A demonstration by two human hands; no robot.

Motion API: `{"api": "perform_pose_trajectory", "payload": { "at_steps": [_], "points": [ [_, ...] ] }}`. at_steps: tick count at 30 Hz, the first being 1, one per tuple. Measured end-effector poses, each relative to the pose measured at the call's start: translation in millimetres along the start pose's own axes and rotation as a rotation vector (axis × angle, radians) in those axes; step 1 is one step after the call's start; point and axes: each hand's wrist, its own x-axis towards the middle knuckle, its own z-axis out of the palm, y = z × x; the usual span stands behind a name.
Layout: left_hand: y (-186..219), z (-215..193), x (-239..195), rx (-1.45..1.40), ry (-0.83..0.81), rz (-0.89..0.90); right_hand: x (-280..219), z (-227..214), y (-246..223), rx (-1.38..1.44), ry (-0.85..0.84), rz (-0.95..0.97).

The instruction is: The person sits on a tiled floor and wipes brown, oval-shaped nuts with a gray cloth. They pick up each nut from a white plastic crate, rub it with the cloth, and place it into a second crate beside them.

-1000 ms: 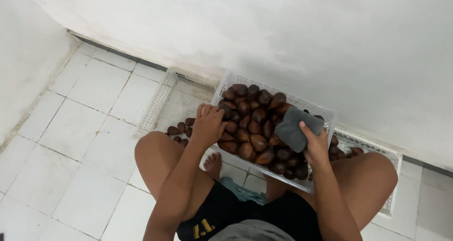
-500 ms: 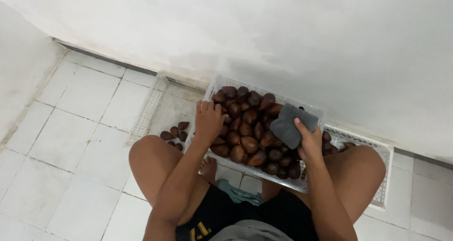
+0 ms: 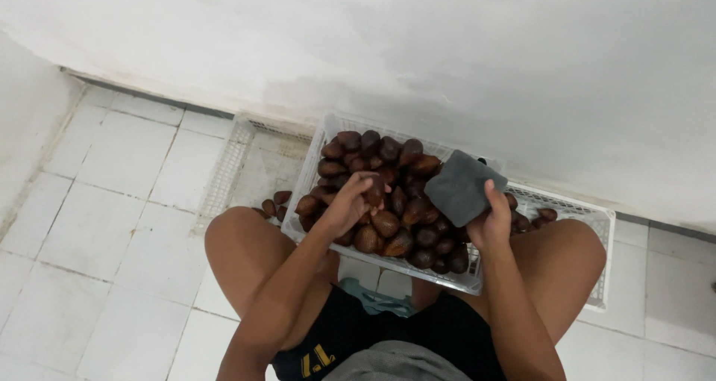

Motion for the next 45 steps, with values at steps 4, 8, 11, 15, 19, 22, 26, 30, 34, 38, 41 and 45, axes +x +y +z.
{"api": "perform_pose_trajectory", "payload": {
  "at_steps": [4, 8, 11, 15, 19, 22, 26, 30, 34, 38, 41, 45],
  "points": [
    [7.4, 16.6, -11.9, -0.055, -0.062, -0.038, 5.4, -17.0, 18.6, -0.042, 0.012, -0.035],
    [8.7, 17.2, -16.9, -0.081, -0.102, -0.038, 6.1, -20.7, 46.4, -0.203, -0.016, -0.193],
    [10.5, 12.8, -17.9, -0.029, -0.1, 0.004, 0.6, -9.9, 50.2, -0.336, -0.051, -0.237],
    [9.1, 6.8, -18.7, -0.003, -0.07, 0.087, -5.7, 3.8, 41.5, -0.481, -0.058, -0.283],
    [18.8, 17.7, -29.0, 0.024, -0.052, 0.174, -1.6, -2.4, 46.6, -0.47, -0.05, -0.295],
    [18.7, 18.8, -30.9, 0.079, -0.099, 0.248, -15.7, 19.3, 32.6, -0.495, -0.055, -0.294],
    [26.3, 28.4, -38.7, 0.057, -0.144, 0.222, -25.3, 36.7, 20.5, -0.638, -0.116, -0.35],
    [12.5, 21.9, -37.0, 0.046, -0.141, 0.244, -26.3, 39.6, 19.2, -0.696, -0.132, -0.396],
    [13.4, 21.4, -37.8, 0.056, -0.17, 0.263, -21.6, 33.6, 20.7, -0.7, -0.119, -0.401],
    [16.1, 17.2, -40.2, 0.166, -0.182, 0.275, -12.8, 21.0, 30.2, -0.649, -0.033, -0.339],
    [20.2, 17.0, -42.4, 0.241, -0.153, 0.271, -11.2, 25.6, 30.5, -0.599, -0.015, -0.322],
    [-7.1, -0.7, -27.0, 0.306, -0.054, 0.289, -19.4, 34.6, 27.1, -0.529, 0.025, -0.278]
  ]
}}
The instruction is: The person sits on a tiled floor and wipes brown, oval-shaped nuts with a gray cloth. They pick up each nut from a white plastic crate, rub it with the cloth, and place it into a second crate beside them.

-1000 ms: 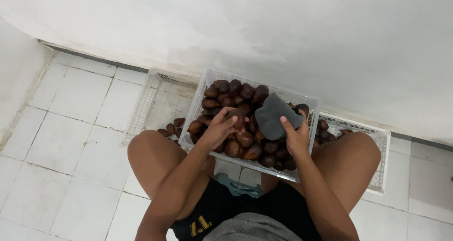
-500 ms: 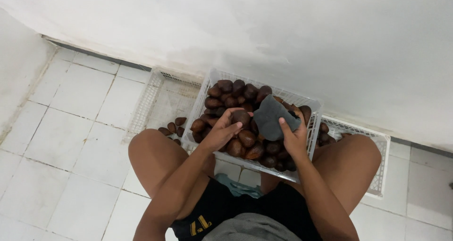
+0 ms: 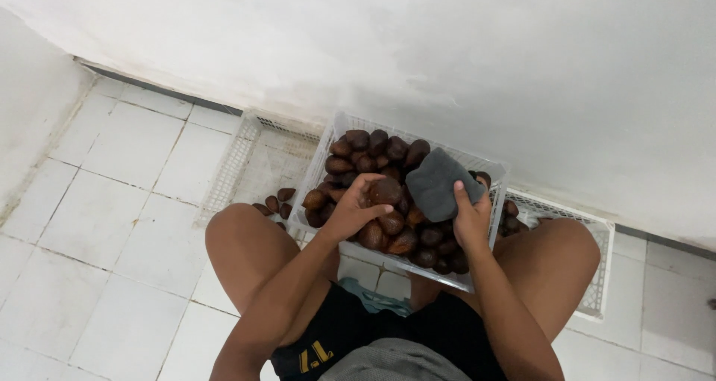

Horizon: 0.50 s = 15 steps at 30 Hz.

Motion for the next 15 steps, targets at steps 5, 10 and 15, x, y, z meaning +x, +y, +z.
{"api": "perform_pose_trajectory", "payload": {
  "at_steps": [5, 10, 15],
  "points": [
    [25.9, 12.6, -7.3, 0.504, 0.051, 0.176, -2.7, 1.7, -11.8, 0.103, -0.011, 0.033],
    [25.1, 15.4, -7.8, 0.748, 0.033, 0.325, 2.1, 1.2, -15.2, 0.181, -0.013, 0.052],
    [20.7, 13.4, -11.2, 0.774, 0.006, 0.342, 0.2, 4.1, -22.0, 0.261, 0.028, 0.108]
  ]
}}
